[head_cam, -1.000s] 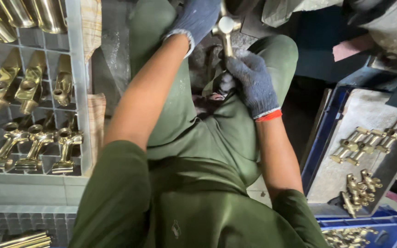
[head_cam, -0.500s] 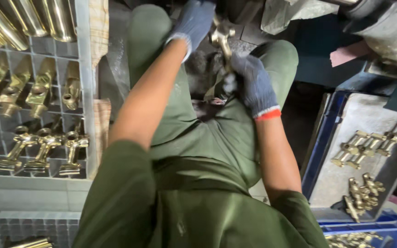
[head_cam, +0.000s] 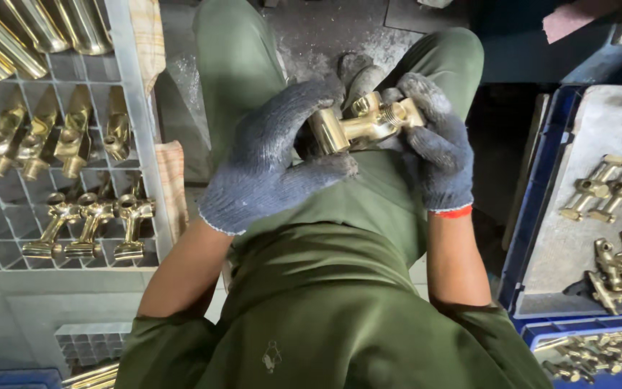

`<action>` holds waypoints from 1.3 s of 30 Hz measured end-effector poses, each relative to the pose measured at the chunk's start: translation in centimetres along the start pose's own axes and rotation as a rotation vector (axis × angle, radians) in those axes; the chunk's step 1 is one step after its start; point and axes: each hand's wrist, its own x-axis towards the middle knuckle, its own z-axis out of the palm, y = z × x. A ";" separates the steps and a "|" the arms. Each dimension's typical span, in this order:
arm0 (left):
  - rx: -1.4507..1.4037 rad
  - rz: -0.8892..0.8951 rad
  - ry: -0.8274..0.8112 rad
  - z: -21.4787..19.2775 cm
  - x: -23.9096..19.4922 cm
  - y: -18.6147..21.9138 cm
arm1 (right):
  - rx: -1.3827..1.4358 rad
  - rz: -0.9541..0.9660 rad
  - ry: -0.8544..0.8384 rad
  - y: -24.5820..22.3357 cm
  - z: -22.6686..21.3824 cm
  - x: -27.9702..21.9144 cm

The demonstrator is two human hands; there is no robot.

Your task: The person, wearing gloves, holds a brass faucet component against a rotating grinding wheel, turning and shifting the object to polish different sections before placing it back into a tray.

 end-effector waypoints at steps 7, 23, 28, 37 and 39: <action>-0.164 -0.352 -0.107 1.3 2.7 -4.6 | -0.239 -0.039 0.093 -0.2 -2.9 1.1; 1.530 0.253 -0.310 9.3 7.1 -27.0 | -0.326 0.048 0.216 2.3 -6.3 15.2; 1.393 0.225 -0.301 8.2 8.2 -25.9 | -0.381 0.104 0.233 1.1 -4.8 15.3; -0.565 -0.714 0.099 2.9 -0.3 -11.0 | -0.135 0.089 -0.006 0.1 -1.5 4.5; -0.592 -0.685 0.166 1.8 -1.9 -8.6 | -0.085 0.031 -0.081 0.0 -0.3 2.7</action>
